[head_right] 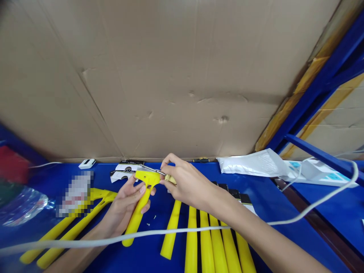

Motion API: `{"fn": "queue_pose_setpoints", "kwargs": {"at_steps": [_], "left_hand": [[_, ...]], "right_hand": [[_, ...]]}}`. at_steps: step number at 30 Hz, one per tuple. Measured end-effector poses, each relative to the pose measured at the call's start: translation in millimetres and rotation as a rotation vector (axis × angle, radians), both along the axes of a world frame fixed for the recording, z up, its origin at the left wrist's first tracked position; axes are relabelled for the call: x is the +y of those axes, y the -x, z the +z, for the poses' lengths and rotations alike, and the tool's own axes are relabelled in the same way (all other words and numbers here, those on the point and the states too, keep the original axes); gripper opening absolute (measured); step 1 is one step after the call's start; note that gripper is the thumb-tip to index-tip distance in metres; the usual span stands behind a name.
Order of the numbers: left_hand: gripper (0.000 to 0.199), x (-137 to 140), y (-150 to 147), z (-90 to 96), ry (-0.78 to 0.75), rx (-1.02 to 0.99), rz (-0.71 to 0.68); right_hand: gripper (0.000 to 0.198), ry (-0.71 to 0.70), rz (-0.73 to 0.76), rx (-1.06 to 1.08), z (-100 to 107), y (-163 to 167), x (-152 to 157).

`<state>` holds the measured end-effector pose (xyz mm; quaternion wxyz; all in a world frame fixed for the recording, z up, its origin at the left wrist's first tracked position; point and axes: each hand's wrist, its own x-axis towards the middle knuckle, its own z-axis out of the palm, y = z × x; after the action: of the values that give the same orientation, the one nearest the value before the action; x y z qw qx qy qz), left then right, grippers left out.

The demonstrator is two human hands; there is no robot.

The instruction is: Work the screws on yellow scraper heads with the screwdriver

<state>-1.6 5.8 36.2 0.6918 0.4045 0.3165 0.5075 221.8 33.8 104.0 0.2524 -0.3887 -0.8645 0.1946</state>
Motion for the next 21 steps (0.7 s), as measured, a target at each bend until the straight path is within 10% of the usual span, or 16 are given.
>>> {"fn": "queue_pose_setpoints", "kwargs": {"at_steps": [9, 16, 21], "left_hand": [[0.034, -1, 0, -0.4, 0.051, -0.031, -0.046], [0.027, 1, -1, -3.9, 0.148, -0.061, -0.078], [0.030, 3, 2, -1.5, 0.321, -0.127, 0.001]], "right_hand": [[0.013, 0.124, -0.188, 0.101, 0, 3, 7], [0.023, 0.566, -0.195, 0.161, -6, 0, 17], [0.038, 0.445, -0.190, 0.149, -6, -4, 19]]}}
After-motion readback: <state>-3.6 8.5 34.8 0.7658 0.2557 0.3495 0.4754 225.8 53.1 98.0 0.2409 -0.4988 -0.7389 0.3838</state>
